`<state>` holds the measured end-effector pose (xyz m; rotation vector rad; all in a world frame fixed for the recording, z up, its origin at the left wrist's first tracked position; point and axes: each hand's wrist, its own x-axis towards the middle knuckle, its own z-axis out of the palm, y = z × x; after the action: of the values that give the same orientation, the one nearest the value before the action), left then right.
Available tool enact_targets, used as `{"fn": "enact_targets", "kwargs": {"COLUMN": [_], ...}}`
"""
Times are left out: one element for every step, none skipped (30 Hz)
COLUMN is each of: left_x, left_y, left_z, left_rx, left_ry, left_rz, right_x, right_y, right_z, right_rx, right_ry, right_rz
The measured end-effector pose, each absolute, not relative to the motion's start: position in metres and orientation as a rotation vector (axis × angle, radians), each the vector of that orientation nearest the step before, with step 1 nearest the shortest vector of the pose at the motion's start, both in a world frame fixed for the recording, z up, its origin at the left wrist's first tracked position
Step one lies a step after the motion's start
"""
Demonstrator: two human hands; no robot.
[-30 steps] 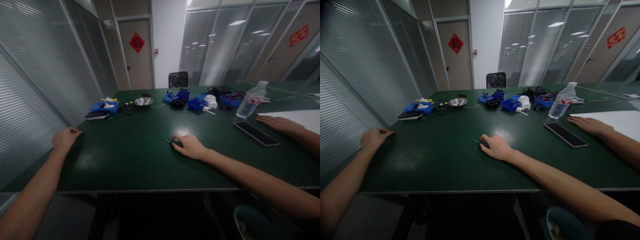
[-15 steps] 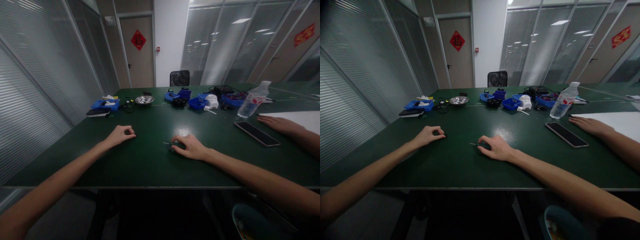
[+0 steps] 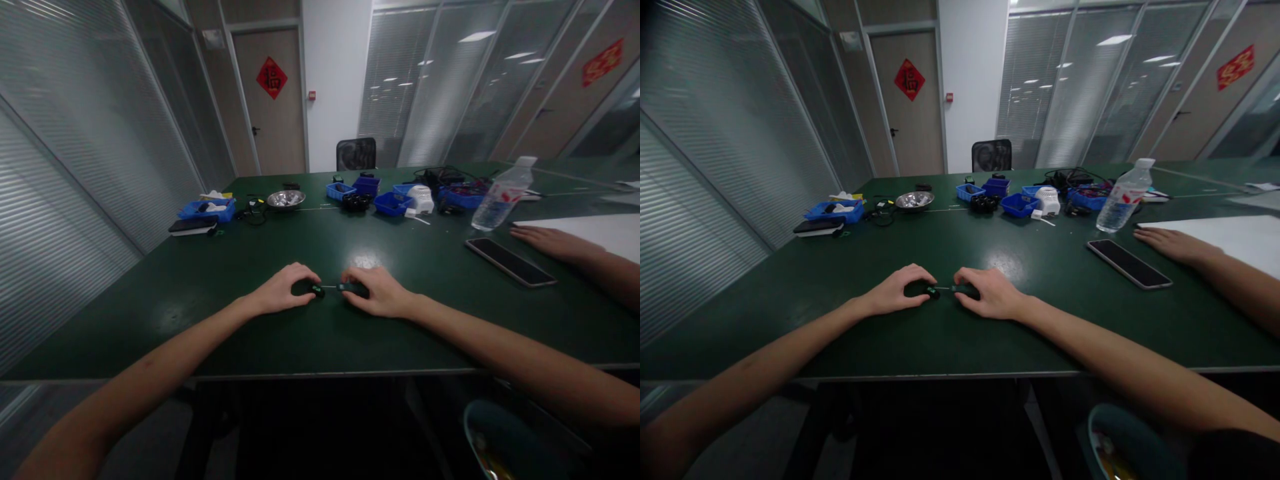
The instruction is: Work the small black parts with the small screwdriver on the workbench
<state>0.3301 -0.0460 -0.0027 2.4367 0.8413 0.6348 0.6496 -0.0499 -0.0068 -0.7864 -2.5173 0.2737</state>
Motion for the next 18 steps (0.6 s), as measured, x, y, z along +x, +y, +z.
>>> {"fn": "enact_targets", "kwargs": {"left_x": [0.3283, 0.3271, 0.3265, 0.3265, 0.3267, 0.327, 0.3274, 0.3277, 0.3278, 0.3279, 0.3278, 0.3276, 0.3274, 0.3272, 0.327, 0.3268, 0.3266, 0.3265], "left_y": [-0.045, -0.0441, -0.0434, -0.0429, -0.0427, -0.0427, -0.043, -0.0434, -0.0438, -0.0442, -0.0446, -0.0448, -0.045, -0.0451, -0.0451, -0.045, -0.0448, -0.0446], "left_z": [-0.0019, -0.0015, -0.0013, -0.0013, -0.0015, -0.0016, -0.0017, -0.0017, -0.0016, -0.0014, -0.001, -0.0007, -0.0005, -0.0004, -0.0004, -0.0006, -0.0009, -0.0013], "left_rx": [2.47, 2.494, 2.51, 2.52, 2.526, 2.531, 2.535, 2.537, 2.537, 2.536, 2.534, 2.533, 2.534, 2.537, 2.541, 2.546, 2.551, 2.554], "left_ry": [0.831, 0.823, 0.821, 0.823, 0.825, 0.825, 0.825, 0.828, 0.831, 0.835, 0.838, 0.839, 0.838, 0.838, 0.835, 0.833, 0.83, 0.826], "left_rz": [0.628, 0.623, 0.623, 0.624, 0.62, 0.612, 0.604, 0.599, 0.596, 0.592, 0.589, 0.586, 0.584, 0.582, 0.584, 0.587, 0.59, 0.59], "right_x": [0.6496, 0.6496, 0.6497, 0.6497, 0.6498, 0.6498, 0.6498, 0.6497, 0.6496, 0.6495, 0.6493, 0.6491, 0.6489, 0.6488, 0.6487, 0.6487, 0.6487, 0.6489], "right_y": [-0.0499, -0.05, -0.0501, -0.0502, -0.0504, -0.0506, -0.0507, -0.0509, -0.0512, -0.0514, -0.0516, -0.0519, -0.0521, -0.0522, -0.0523, -0.0522, -0.052, -0.0517], "right_z": [-0.0066, -0.0064, -0.0062, -0.0059, -0.0055, -0.005, -0.0044, -0.0036, -0.0028, -0.002, -0.0012, -0.0006, -0.0001, 0.0002, 0.0002, -0.0001, -0.0006, -0.0013], "right_rx": [-0.79, -0.794, -0.798, -0.8, -0.803, -0.805, -0.809, -0.816, -0.825, -0.832, -0.835, -0.837, -0.836, -0.832, -0.827, -0.825, -0.824, -0.823], "right_ry": [-2.527, -2.536, -2.543, -2.552, -2.562, -2.573, -2.581, -2.588, -2.593, -2.596, -2.597, -2.595, -2.592, -2.589, -2.586, -2.584, -2.584, -2.586], "right_rz": [0.274, 0.274, 0.276, 0.277, 0.279, 0.282, 0.284, 0.285, 0.287, 0.29, 0.294, 0.297, 0.3, 0.301, 0.3, 0.297, 0.292, 0.287]}}
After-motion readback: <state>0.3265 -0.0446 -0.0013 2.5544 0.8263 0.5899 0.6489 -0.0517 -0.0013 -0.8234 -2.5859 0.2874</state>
